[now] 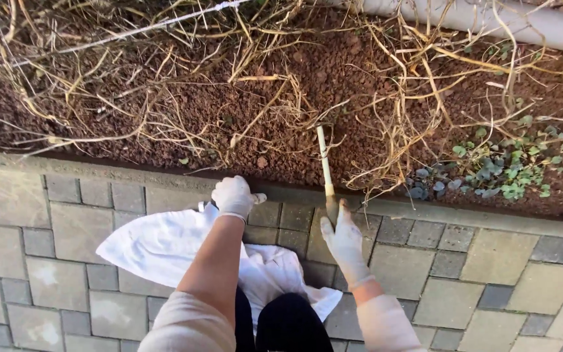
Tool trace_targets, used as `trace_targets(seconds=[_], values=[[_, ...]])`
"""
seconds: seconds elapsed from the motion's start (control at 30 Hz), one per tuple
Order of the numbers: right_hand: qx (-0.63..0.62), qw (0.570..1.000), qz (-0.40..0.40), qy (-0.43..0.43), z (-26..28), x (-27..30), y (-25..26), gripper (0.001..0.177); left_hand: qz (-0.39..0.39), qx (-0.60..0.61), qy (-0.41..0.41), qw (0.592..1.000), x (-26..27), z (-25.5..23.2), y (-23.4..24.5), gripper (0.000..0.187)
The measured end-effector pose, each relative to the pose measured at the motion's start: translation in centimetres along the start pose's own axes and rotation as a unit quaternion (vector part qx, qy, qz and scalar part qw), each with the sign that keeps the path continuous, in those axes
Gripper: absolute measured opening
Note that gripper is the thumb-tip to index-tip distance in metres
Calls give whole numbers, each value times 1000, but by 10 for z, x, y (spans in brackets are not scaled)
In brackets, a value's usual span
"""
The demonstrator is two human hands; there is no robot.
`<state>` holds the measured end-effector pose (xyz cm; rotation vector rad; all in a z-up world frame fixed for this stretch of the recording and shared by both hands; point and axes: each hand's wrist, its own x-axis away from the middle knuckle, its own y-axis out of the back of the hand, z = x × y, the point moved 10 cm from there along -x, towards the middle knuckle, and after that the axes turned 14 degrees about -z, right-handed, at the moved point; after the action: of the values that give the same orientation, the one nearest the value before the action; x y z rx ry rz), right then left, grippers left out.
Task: The person uses a small hand tool to scrape and remove weeds and debris from the soil in a garden bed while kneeling on a white cloth on a paved walkway.
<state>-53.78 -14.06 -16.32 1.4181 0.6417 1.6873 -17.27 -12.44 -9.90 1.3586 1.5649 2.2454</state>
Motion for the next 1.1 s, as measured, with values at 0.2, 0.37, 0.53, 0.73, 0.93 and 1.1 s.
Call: trace_targets(seconds=[0.2,0.37,0.53,0.73,0.93,1.1], values=[[-422,882,-11,-209,63,16,40,28,8,-5,-6,1000,2,-1,1,29],[-251,928,-270,-52,42,19,97,32,13,-6,5,1000,6,-4,11,30],[146,773,-532,314,19,-45,26,24,15,-7,6,1000,-2,1,1,31],[-850,462,-51,-248,-34,-130,-67,33,22,-11,-8,1000,4,4,-8,30],[23,986,-163,-23,17,-35,67,71,31,-3,-13,999,27,-17,59,32],[-185,943,-218,-169,31,-38,58,52,56,6,-1,998,25,-13,58,31]])
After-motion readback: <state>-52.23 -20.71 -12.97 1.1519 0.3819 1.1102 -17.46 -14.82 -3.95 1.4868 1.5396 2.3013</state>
